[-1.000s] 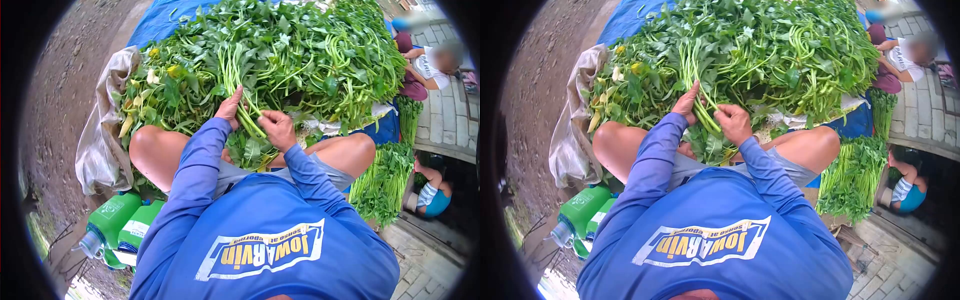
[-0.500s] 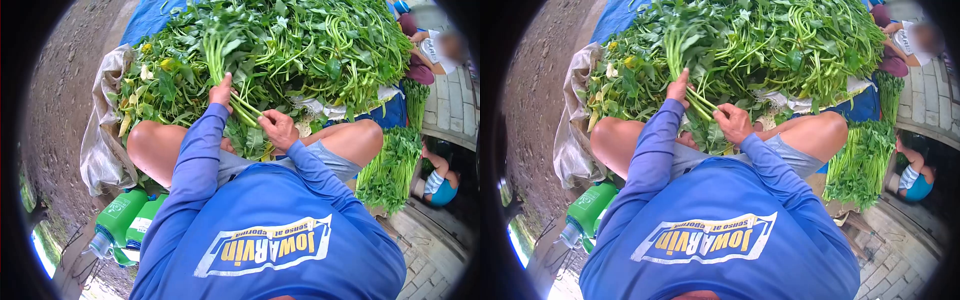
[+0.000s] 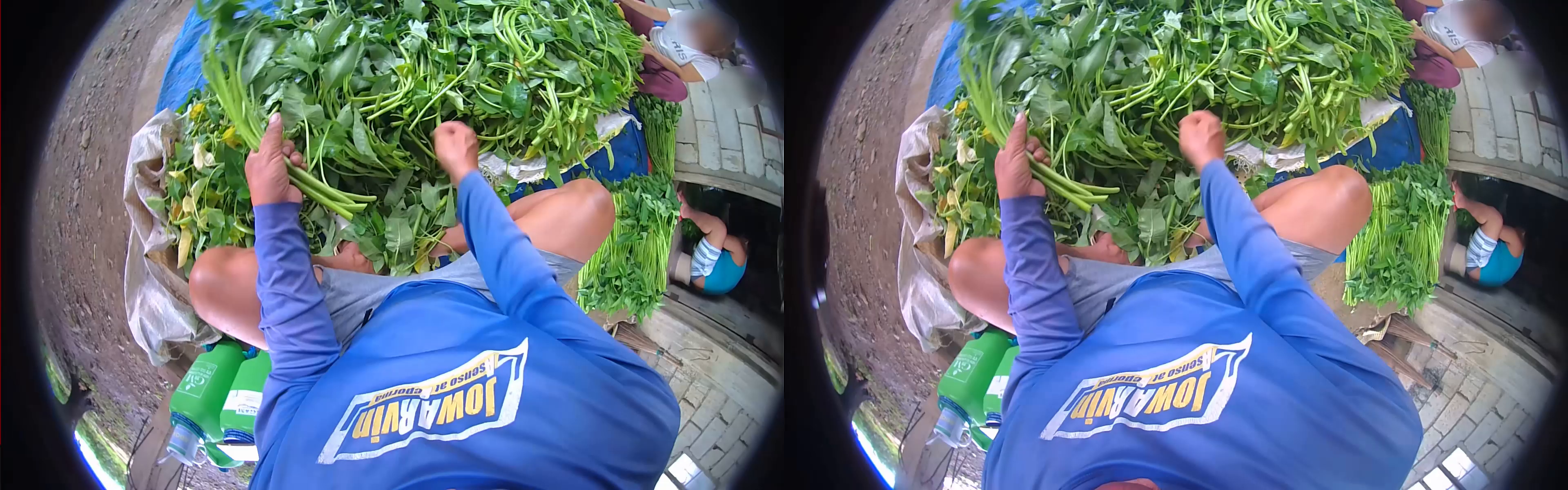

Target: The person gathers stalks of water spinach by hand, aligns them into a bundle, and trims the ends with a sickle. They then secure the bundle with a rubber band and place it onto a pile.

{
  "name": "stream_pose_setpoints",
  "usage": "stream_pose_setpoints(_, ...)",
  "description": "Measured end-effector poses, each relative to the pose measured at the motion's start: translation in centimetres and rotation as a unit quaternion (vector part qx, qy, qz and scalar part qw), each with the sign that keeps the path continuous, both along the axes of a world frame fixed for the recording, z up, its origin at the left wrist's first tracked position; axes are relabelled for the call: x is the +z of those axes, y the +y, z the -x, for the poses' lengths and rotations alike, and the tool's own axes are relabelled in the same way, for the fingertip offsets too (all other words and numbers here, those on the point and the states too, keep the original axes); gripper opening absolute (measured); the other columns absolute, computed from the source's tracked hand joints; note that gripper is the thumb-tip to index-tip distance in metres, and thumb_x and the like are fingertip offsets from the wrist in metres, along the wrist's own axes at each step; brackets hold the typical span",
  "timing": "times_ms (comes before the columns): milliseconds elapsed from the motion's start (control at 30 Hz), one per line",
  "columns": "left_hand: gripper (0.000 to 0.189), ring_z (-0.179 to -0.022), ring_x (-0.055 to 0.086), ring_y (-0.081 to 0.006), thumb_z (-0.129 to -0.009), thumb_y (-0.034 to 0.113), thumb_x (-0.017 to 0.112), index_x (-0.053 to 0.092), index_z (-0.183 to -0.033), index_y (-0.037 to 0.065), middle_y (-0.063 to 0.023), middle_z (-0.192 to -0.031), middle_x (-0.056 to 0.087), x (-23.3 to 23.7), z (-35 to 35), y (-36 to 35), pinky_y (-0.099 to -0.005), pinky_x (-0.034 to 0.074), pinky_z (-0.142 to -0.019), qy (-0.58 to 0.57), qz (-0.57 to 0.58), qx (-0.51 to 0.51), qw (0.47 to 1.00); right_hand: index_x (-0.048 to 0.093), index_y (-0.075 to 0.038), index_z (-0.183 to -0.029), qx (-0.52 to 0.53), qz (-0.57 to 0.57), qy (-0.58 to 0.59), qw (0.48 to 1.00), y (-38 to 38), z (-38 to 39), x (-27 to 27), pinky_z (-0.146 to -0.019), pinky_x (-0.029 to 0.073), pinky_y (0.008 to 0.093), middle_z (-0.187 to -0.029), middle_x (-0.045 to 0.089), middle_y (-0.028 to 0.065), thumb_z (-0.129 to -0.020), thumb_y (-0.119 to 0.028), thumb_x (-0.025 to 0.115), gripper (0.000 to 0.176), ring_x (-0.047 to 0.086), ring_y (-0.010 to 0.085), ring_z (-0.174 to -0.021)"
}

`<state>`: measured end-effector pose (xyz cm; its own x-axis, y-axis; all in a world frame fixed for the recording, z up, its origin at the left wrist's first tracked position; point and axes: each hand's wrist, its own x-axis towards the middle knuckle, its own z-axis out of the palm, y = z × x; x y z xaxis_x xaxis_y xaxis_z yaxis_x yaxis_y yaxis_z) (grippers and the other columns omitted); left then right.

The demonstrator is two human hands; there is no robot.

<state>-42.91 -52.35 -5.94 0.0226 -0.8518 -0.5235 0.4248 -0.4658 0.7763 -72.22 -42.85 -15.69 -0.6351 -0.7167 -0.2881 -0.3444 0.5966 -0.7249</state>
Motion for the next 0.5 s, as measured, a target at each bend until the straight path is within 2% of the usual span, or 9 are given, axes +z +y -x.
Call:
stream_pose_setpoints(33,0.033,-0.048,0.049,-0.0105,-0.095,0.035,0.08,0.056,-0.091,0.013,0.0029,-0.064,0.048,0.2,0.0,-0.1,-0.0273,0.044,-0.044,0.012,-0.003,0.004,1.0,0.079,-0.001,-0.094,-0.063,-0.003,0.043,0.997,-1.8,2.2,-2.8,-0.094,0.055,0.046,-0.105,0.076,0.0237,-0.091,-0.033,0.061,0.037,0.072,0.0394,-0.1)
stream_pose_setpoints(100,0.033,-0.05,0.05,-0.0106,-0.096,0.036,0.078,0.055,-0.09,0.013,0.0025,-0.065,0.048,1.1,0.7,-0.1,-0.0278,0.044,-0.045,0.005,0.0,0.005,1.0,0.078,0.003,-0.095,-0.042,-0.07,0.089,0.993,-5.3,4.4,-4.5,-0.098,0.053,0.0468,-0.106,0.074,0.0276,-0.094,-0.041,0.058,0.048,0.071,0.0416,-0.103)
stream_pose_setpoints(133,0.033,-0.049,0.049,-0.0097,-0.096,0.036,0.078,0.054,-0.088,0.014,0.0028,-0.065,0.047,1.9,1.0,-0.1,-0.0276,0.043,-0.044,0.005,0.001,0.007,1.0,0.076,0.006,-0.106,-0.038,-0.08,0.077,0.993,-6.8,5.0,-6.5,-0.104,0.05,0.0455,-0.118,0.072,0.0291,-0.094,-0.053,0.057,0.063,0.068,0.0431,-0.113)
stream_pose_setpoints(167,0.033,-0.049,0.048,-0.0094,-0.096,0.036,0.078,0.054,-0.088,0.014,0.0029,-0.065,0.047,2.1,0.8,-0.3,-0.0273,0.043,-0.043,0.017,0.001,0.005,1.0,0.075,0.007,-0.106,-0.109,-0.087,0.059,0.988,-8.4,5.2,-8.7,-0.093,0.054,0.0431,-0.114,0.074,0.0257,-0.086,-0.065,0.068,0.075,0.072,0.0369,-0.103)
stream_pose_setpoints(267,0.033,-0.047,0.047,-0.008,-0.096,0.035,0.077,0.053,-0.087,0.015,0.0031,-0.065,0.047,2.9,0.7,-0.6,-0.026,0.041,-0.041,0.037,-0.003,0.002,0.999,0.062,0.009,-0.135,-0.067,-0.161,-0.043,0.984,-11.3,4.0,-5.0,-0.109,0.048,0.0371,-0.14,0.064,0.0246,-0.069,-0.06,0.088,0.099,0.065,0.0327,-0.125)
stream_pose_setpoints(367,0.032,-0.05,0.046,-0.0063,-0.098,0.036,0.076,0.053,-0.086,0.017,0.0057,-0.064,0.046,4.2,1.3,-0.4,-0.0249,0.038,-0.044,0.022,-0.009,-0.004,1.0,0.06,0.013,-0.135,-0.067,-0.152,-0.015,0.986,-13.8,6.0,-7.9,-0.113,0.046,0.0366,-0.143,0.061,0.0257,-0.067,-0.057,0.091,0.103,0.062,0.0301,-0.13)
stream_pose_setpoints(400,0.032,-0.049,0.045,-0.0065,-0.098,0.036,0.076,0.053,-0.086,0.017,0.0056,-0.065,0.045,4.4,1.5,-0.3,-0.0249,0.038,-0.044,0.02,-0.012,-0.003,1.0,0.048,0.015,-0.144,-0.121,-0.144,-0.013,0.982,-15.0,6.6,-10.0,-0.116,0.043,0.0372,-0.149,0.055,0.0274,-0.063,-0.06,0.093,0.119,0.057,0.0324,-0.136)
stream_pose_setpoints(433,0.031,-0.049,0.045,-0.0065,-0.098,0.036,0.076,0.053,-0.086,0.017,0.0055,-0.065,0.045,4.5,1.7,-0.4,-0.0248,0.038,-0.044,0.018,-0.01,-0.005,1.0,0.032,0.015,-0.151,-0.168,-0.164,-0.027,0.972,-15.4,4.4,-6.2,-0.118,0.041,0.0384,-0.154,0.048,0.0281,-0.059,-0.063,0.093,0.136,0.052,0.0347,-0.14)
stream_pose_setpoints(500,0.031,-0.049,0.045,-0.0065,-0.098,0.035,0.076,0.053,-0.087,0.017,0.0053,-0.065,0.045,4.5,1.9,-0.5,-0.0246,0.037,-0.043,0.013,-0.009,-0.01,1.0,0.023,0.013,-0.154,-0.072,-0.231,0.028,0.97,-16.6,3.4,-4.9,-0.119,0.04,0.0396,-0.154,0.046,0.0272,-0.056,-0.063,0.094,0.143,0.052,0.0364,-0.139)
